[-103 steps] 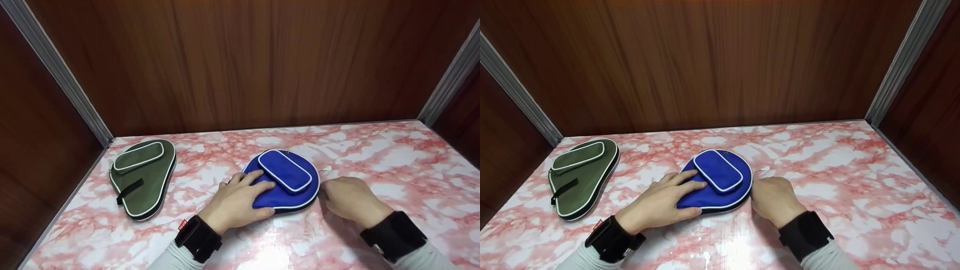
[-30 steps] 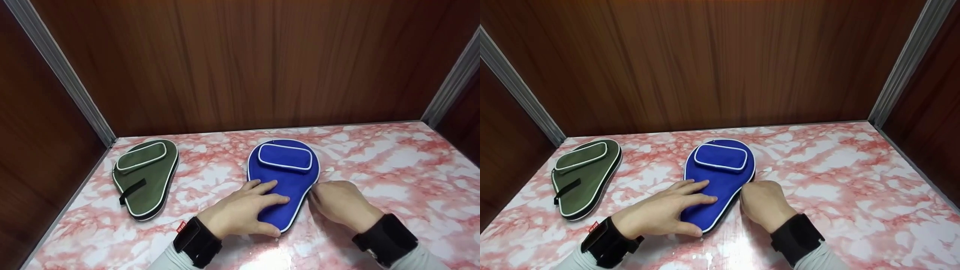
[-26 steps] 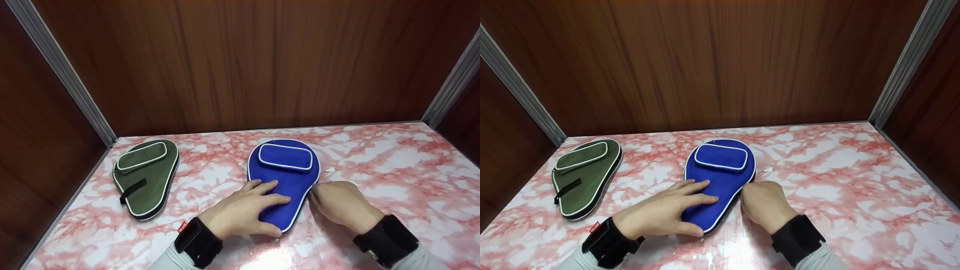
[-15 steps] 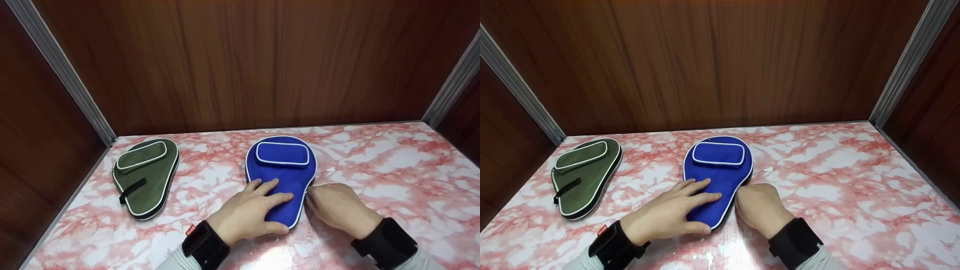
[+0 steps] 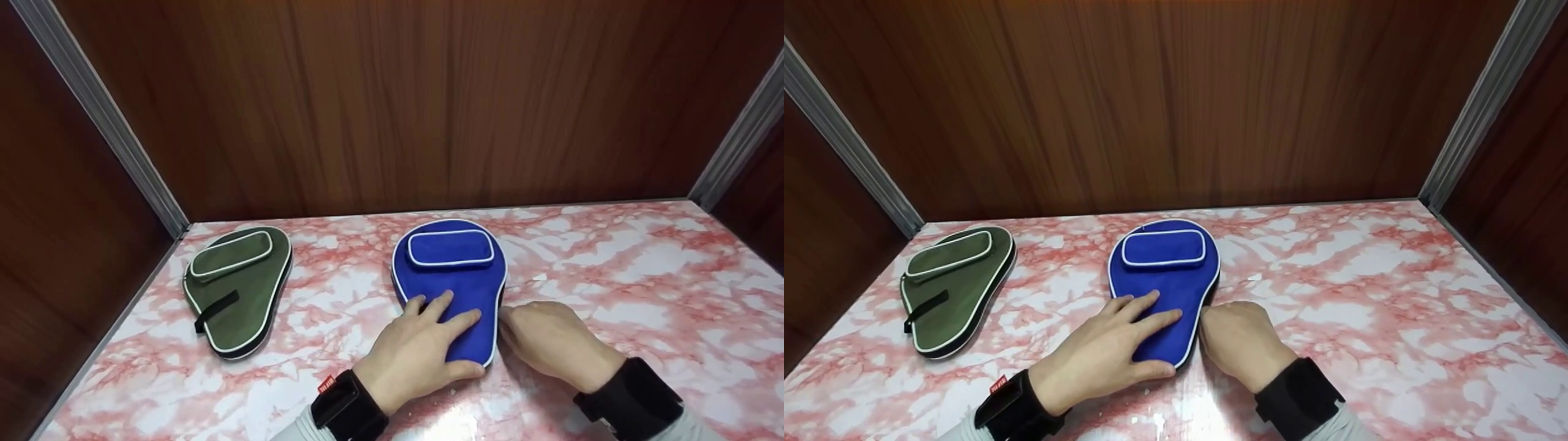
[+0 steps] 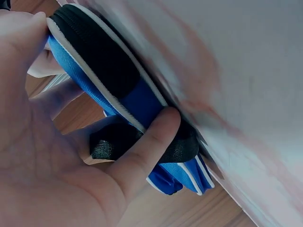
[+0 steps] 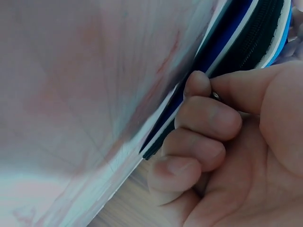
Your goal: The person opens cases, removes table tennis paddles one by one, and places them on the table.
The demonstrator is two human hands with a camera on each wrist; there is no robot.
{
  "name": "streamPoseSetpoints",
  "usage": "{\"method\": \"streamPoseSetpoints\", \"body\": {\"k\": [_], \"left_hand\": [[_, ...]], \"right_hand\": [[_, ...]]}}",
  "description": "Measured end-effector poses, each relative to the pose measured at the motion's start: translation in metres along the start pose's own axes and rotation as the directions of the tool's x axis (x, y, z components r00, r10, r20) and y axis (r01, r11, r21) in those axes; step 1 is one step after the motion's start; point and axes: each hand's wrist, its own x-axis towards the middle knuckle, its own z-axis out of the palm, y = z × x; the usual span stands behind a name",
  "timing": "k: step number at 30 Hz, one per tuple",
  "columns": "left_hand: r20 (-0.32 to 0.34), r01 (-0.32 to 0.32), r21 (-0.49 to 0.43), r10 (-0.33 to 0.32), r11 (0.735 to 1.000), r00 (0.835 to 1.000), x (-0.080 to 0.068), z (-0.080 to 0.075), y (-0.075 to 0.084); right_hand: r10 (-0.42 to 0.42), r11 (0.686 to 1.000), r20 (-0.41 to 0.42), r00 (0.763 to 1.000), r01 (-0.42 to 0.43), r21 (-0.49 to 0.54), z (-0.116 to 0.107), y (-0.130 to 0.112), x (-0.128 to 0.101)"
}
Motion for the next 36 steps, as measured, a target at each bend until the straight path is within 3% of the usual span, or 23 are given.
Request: {"method": "streamPoseSetpoints", "body": {"k": [4,7,11,14,20,23,29,33,36], "left_hand": [[0.020,-0.009,-0.051,0.010,0.999,1.000,0.001,-0.001,-0.004],[0.084,-0.018,-0.167,0.033,0.986,0.996,0.002,-0.007,-0.014],[0.205,-0.012,-0.303,0.078,0.953,0.976,0.001,-0.018,-0.030],[0.238,-0.017,-0.301,0.092,0.953,0.967,0.000,-0.022,-0.033],[0.130,-0.024,-0.211,0.053,0.977,0.990,0.001,-0.015,-0.018],[0.065,-0.055,-0.146,0.065,0.988,0.996,0.002,-0.011,-0.015],[0.054,-0.155,-0.018,0.156,0.988,0.986,0.002,-0.011,-0.028],[0.050,-0.228,-0.001,0.228,0.974,0.972,0.004,-0.012,-0.037],[0.042,-0.251,-0.044,0.253,0.967,0.967,0.006,-0.011,-0.041]], "right_hand": [[-0.018,1.000,0.016,1.000,0.018,0.015,-0.002,0.000,-0.003],[-0.046,0.998,0.005,0.999,0.046,0.045,-0.005,-0.001,-0.006],[-0.081,0.994,-0.015,0.997,0.081,0.075,-0.006,-0.005,-0.009],[-0.070,0.995,-0.005,0.998,0.071,0.073,-0.006,-0.008,-0.009],[0.008,0.999,-0.020,1.000,-0.007,0.052,-0.006,-0.005,-0.007],[0.022,0.999,-0.018,1.000,-0.021,0.046,-0.006,-0.003,-0.007],[-0.005,0.999,0.010,1.000,0.004,0.039,-0.009,-0.005,-0.009],[-0.016,0.999,0.012,1.000,0.015,0.030,-0.011,-0.009,-0.012],[-0.033,0.999,-0.007,0.999,0.033,0.024,-0.011,-0.010,-0.015]]}}
